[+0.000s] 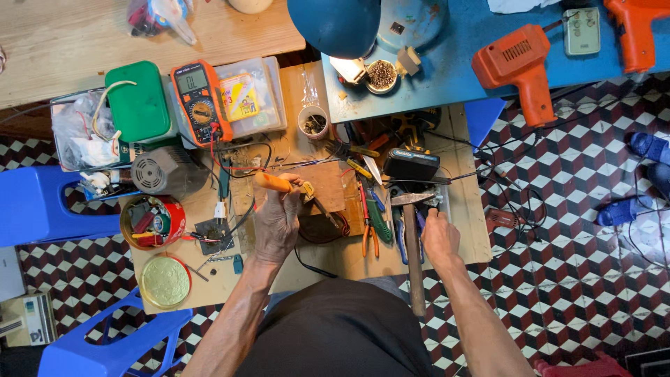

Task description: The person holds a small yellow electrical component and uses a screwdriver to adjust internal parts. They then use pliers to bend or remove a metal tab and a hammer to tap the component. The person continues to adjust the component with the screwdriver and pliers throughout the clip.

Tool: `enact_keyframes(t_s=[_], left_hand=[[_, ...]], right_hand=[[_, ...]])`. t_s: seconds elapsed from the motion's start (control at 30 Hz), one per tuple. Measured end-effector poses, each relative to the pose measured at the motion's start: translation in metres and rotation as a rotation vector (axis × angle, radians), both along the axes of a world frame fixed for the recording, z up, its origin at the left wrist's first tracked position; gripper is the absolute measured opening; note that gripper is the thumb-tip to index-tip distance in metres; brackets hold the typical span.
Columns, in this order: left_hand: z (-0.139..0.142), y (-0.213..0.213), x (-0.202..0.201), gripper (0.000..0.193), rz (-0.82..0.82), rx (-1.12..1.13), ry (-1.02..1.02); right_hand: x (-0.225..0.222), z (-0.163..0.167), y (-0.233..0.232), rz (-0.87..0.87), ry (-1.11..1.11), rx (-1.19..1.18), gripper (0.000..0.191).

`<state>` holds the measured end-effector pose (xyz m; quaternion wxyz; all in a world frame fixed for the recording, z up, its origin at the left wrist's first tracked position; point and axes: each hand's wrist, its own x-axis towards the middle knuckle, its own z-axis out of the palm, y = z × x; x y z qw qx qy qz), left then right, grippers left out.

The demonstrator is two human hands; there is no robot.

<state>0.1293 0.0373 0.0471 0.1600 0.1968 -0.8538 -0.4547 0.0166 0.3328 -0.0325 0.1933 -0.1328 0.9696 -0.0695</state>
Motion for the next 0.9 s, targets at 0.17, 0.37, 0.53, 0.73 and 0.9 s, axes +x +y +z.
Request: enact_keyframes(t_s=[0.17, 0.37, 0.53, 0.73, 0.9], left_hand=[[0.002, 0.003, 0.000, 0.022, 0.015, -0.029, -0.014], [0.006, 0.004, -0.004, 0.022, 0.018, -0.066, 0.011], [0.007, 0.006, -0.005, 0.024, 0.035, -0.021, -0.128], [0.006, 0.000, -0.001, 0.022, -0.001, -0.091, 0.091], [0.006, -0.008, -0.003, 0.018, 0.006, 0.052, 0.041]], right_hand=[[-0.012, 0.006, 0.000, 0.100, -0.027, 0.006, 0.023], [-0.014, 0.008, 0.008, -0.046, -0.146, 0.056, 0.032], [-0.007, 0.008, 0.042, -0.412, -0.469, -0.422, 0.040], [0.011, 0.068, 0.027, -0.650, -0.781, -1.320, 0.036], [0.014, 0.140, -0.047, -0.373, -0.813, -1.295, 0.030]])
